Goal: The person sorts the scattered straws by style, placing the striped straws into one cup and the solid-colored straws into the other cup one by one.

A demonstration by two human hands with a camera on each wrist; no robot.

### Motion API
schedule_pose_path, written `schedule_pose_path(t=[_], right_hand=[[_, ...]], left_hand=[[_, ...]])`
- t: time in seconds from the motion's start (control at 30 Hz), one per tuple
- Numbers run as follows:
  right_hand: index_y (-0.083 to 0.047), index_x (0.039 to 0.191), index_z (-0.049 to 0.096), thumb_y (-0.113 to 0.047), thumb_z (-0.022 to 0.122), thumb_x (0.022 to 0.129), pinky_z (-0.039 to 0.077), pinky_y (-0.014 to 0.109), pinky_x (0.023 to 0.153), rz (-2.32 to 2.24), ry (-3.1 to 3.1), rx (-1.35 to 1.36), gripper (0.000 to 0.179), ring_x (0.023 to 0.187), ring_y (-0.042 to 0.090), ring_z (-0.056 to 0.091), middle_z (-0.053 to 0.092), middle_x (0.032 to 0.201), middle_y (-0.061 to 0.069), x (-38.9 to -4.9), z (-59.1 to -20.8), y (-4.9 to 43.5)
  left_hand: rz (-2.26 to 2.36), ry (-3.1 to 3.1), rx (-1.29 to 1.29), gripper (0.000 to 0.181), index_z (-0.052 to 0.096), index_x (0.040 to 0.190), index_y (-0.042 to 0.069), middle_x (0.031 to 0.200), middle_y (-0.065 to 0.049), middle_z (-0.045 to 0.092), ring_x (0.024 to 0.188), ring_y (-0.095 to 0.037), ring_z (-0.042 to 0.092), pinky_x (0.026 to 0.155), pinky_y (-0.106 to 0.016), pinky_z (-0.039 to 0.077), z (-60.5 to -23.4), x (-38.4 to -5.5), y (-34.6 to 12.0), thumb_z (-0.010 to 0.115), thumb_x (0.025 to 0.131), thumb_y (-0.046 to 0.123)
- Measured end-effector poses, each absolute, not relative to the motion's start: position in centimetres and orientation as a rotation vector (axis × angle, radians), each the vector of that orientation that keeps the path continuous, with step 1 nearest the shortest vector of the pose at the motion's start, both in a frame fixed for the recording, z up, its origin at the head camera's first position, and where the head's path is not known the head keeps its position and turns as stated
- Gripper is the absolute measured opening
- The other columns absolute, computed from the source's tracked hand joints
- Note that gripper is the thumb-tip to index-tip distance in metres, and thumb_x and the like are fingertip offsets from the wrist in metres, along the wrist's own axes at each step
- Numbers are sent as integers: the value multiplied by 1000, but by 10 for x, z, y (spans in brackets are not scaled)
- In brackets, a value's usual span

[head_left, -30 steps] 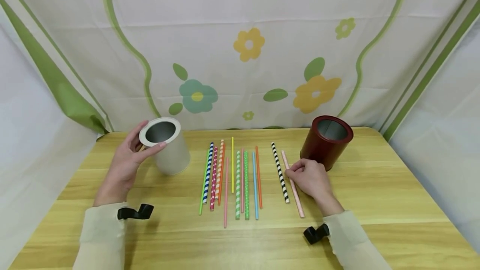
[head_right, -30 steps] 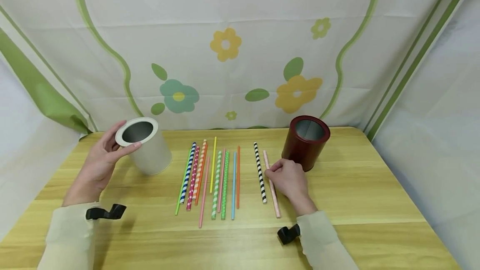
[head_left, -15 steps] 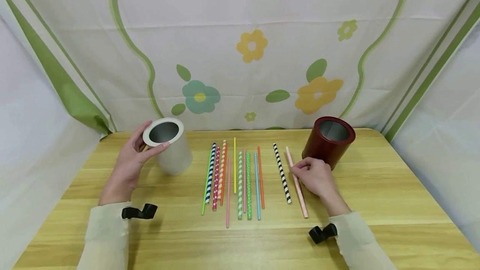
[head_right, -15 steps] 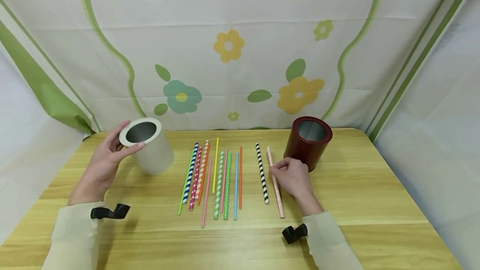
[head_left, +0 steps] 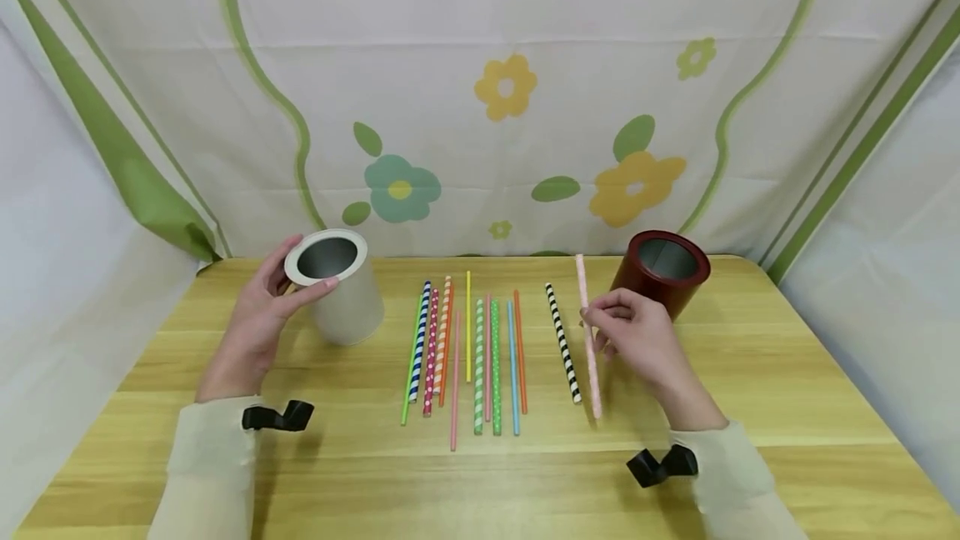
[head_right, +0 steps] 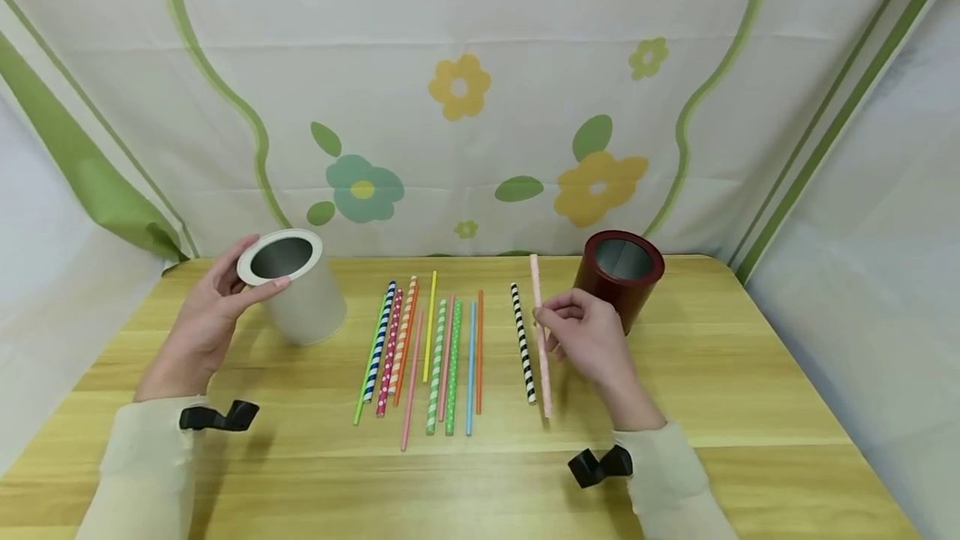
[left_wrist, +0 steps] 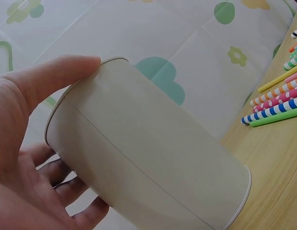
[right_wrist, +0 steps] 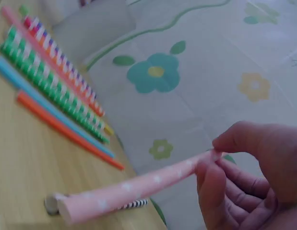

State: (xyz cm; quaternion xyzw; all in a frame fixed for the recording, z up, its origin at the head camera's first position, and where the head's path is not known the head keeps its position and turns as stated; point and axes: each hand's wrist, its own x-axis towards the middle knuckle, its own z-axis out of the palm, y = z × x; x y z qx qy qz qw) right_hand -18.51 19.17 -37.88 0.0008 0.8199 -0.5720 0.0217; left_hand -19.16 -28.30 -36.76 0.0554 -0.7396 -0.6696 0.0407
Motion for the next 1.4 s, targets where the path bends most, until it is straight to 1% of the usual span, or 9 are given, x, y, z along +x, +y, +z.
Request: schedule_pose_path(t=[0.17, 0.27, 0.4, 0.53, 0.63, 0.93, 1.23, 1.33, 1.4], right_hand=[[5, 118, 62, -11, 72, 103, 65, 30, 65, -2016, 2370, -69, 24, 66, 14, 70, 77, 90, 1, -180, -365, 180], [4, 124, 58, -8, 71, 104, 66, 30, 66, -2087, 2337, -113, 26, 68, 14, 71, 78, 92, 0, -177, -357, 170], [4, 132, 55, -5, 69, 104, 67, 33, 67, -2181, 2311, -199, 33, 69, 13, 73, 77, 94, 1, -180, -345, 155], [0, 134, 56, -5, 70, 103, 67, 35, 69, -2228, 2325, -279, 34, 73, 14, 75, 76, 96, 1, -185, -326, 138], [-4, 131, 58, -6, 70, 103, 68, 35, 71, -2257, 2336, -339, 31, 75, 15, 77, 76, 98, 3, -190, -311, 124], [-2, 123, 59, -6, 70, 102, 68, 38, 80, -2300, 2269, -475, 24, 84, 17, 79, 73, 104, 11, -212, -278, 75], [-6, 119, 61, -11, 68, 104, 68, 36, 80, -2265, 2289, -517, 17, 88, 24, 80, 75, 107, 14, -224, -259, 37], [-6, 119, 61, -11, 67, 105, 68, 36, 81, -2273, 2271, -501, 16, 90, 25, 80, 74, 107, 14, -228, -257, 26], [-7, 119, 61, -11, 66, 105, 68, 35, 81, -2270, 2265, -490, 15, 90, 25, 80, 74, 107, 13, -231, -256, 19]], left_hand=[[-2062, -2242, 174, 93, 31, 170, 33, 174, 2, 37, 156, -15, 35, 106, -11, 41, -364, -193, -281, 84, 96, 17], [-2074, -2231, 175, 93, 31, 171, 32, 173, 3, 38, 154, -15, 35, 106, -12, 40, -365, -192, -281, 84, 96, 17], [-2061, -2255, 172, 93, 30, 171, 34, 174, 0, 35, 156, -17, 34, 107, -13, 40, -367, -189, -283, 83, 96, 18], [-2060, -2270, 168, 91, 31, 170, 34, 175, -3, 33, 156, -18, 33, 104, -12, 41, -366, -188, -282, 83, 97, 18], [-2056, -2271, 154, 91, 31, 170, 34, 175, -3, 32, 155, -18, 34, 101, -10, 41, -365, -187, -282, 82, 97, 18], [-2085, -2257, 162, 94, 26, 172, 32, 180, -1, 23, 161, -19, 27, 112, -14, 38, -367, -189, -282, 82, 97, 17], [-2089, -2266, 169, 94, 27, 172, 31, 180, -1, 24, 159, -20, 30, 103, -10, 41, -367, -188, -279, 82, 97, 17], [-2098, -2279, 182, 94, 27, 172, 33, 180, 1, 25, 160, -20, 29, 112, -16, 39, -366, -188, -278, 83, 97, 18], [-2108, -2282, 198, 94, 28, 171, 35, 180, 3, 26, 161, -20, 29, 121, -24, 35, -364, -189, -277, 83, 97, 18]])
